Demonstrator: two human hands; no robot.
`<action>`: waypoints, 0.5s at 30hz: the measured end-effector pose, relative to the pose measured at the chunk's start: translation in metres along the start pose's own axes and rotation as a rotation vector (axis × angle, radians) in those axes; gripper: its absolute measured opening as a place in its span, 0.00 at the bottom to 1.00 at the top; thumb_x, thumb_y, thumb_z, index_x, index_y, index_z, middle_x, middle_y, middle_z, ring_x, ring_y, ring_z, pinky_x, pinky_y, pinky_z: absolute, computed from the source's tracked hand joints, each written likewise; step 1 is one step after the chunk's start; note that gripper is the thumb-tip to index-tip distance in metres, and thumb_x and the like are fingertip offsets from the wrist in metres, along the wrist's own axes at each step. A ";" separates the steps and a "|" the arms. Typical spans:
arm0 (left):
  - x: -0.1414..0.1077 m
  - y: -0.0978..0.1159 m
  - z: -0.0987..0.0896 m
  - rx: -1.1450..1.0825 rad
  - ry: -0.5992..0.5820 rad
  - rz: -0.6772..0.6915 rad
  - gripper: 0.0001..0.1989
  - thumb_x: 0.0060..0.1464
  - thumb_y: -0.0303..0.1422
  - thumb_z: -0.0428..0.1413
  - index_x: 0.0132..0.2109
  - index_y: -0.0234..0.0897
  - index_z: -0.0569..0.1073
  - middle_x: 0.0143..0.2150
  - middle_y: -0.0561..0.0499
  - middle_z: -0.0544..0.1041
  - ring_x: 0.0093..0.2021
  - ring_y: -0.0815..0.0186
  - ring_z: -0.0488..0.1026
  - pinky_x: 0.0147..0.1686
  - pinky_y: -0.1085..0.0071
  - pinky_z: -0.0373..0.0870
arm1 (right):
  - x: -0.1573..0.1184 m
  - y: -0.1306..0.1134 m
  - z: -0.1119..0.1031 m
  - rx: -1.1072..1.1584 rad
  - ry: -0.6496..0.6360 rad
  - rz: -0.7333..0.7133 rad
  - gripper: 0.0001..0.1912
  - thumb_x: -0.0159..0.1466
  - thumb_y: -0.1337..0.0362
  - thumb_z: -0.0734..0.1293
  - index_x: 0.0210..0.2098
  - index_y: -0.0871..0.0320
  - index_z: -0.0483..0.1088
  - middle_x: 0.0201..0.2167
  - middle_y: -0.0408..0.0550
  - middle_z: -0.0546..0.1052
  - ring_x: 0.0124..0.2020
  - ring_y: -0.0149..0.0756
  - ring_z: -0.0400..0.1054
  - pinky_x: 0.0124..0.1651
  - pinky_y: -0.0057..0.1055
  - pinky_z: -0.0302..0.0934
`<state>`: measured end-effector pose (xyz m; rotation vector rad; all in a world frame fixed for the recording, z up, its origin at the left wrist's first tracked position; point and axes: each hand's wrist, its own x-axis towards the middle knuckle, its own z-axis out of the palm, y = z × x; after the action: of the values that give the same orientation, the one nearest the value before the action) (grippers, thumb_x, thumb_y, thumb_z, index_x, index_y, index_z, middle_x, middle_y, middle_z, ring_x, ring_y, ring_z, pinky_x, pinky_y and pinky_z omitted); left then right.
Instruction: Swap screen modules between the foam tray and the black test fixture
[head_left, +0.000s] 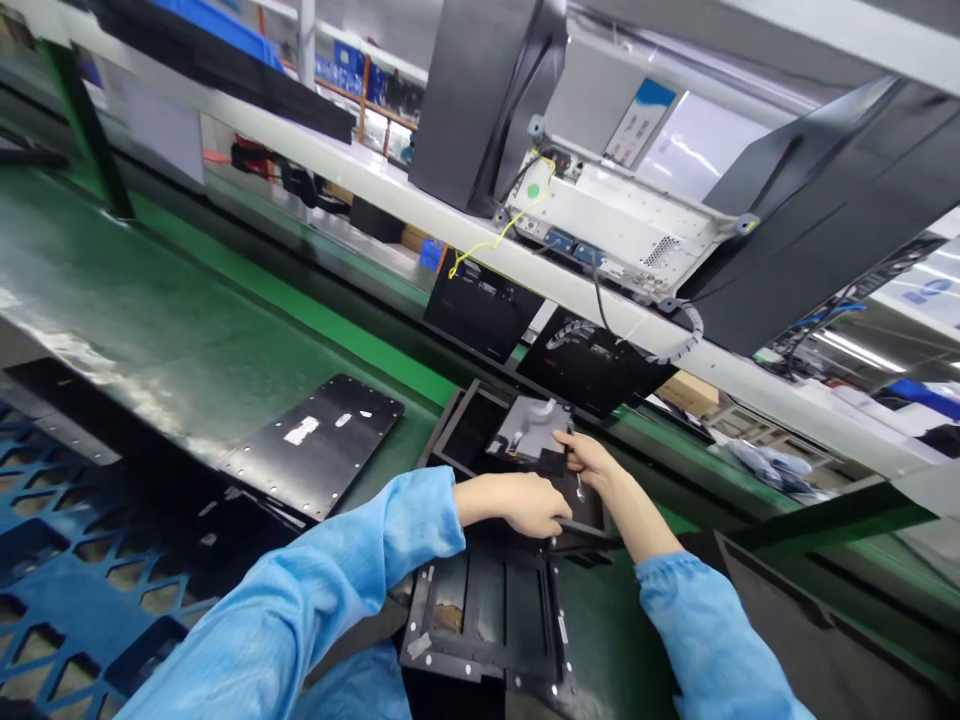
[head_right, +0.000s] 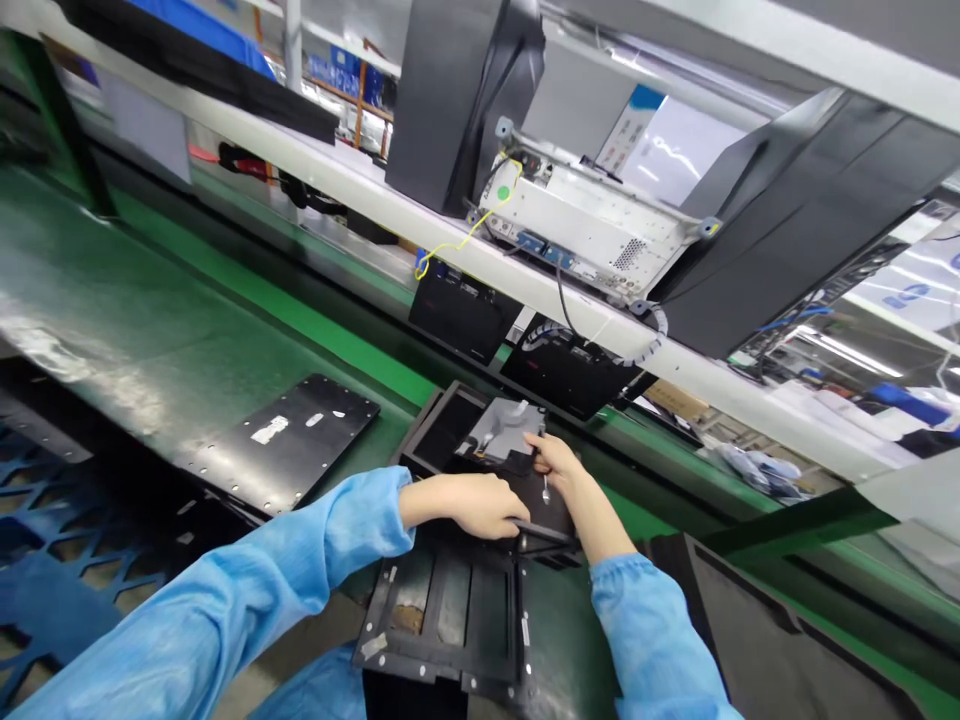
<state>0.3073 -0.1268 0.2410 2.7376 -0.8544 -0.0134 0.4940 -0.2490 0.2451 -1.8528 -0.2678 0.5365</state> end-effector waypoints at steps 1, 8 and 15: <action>0.000 0.001 0.001 0.004 0.008 -0.005 0.15 0.71 0.34 0.53 0.52 0.39 0.83 0.51 0.46 0.87 0.47 0.55 0.85 0.42 0.64 0.75 | 0.012 -0.002 0.012 -0.029 -0.018 0.006 0.23 0.68 0.59 0.79 0.30 0.54 0.61 0.16 0.28 0.57 0.13 0.20 0.42 0.15 0.20 0.39; -0.005 0.007 0.013 0.006 0.096 0.013 0.14 0.69 0.33 0.54 0.55 0.42 0.82 0.53 0.47 0.87 0.47 0.55 0.86 0.39 0.65 0.76 | 0.058 -0.007 0.069 -0.302 -0.071 0.053 0.17 0.76 0.57 0.72 0.35 0.57 0.66 0.22 0.28 0.57 0.16 0.20 0.44 0.18 0.20 0.39; -0.015 0.019 0.011 0.075 0.048 -0.017 0.16 0.71 0.35 0.52 0.56 0.40 0.82 0.50 0.44 0.87 0.45 0.53 0.86 0.37 0.62 0.78 | 0.036 -0.006 0.040 -0.613 -0.063 -0.047 0.11 0.68 0.57 0.75 0.42 0.58 0.76 0.32 0.48 0.82 0.21 0.28 0.61 0.25 0.28 0.53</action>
<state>0.2834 -0.1364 0.2346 2.8027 -0.8343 0.0817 0.5064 -0.1974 0.2320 -2.4138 -0.5646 0.5147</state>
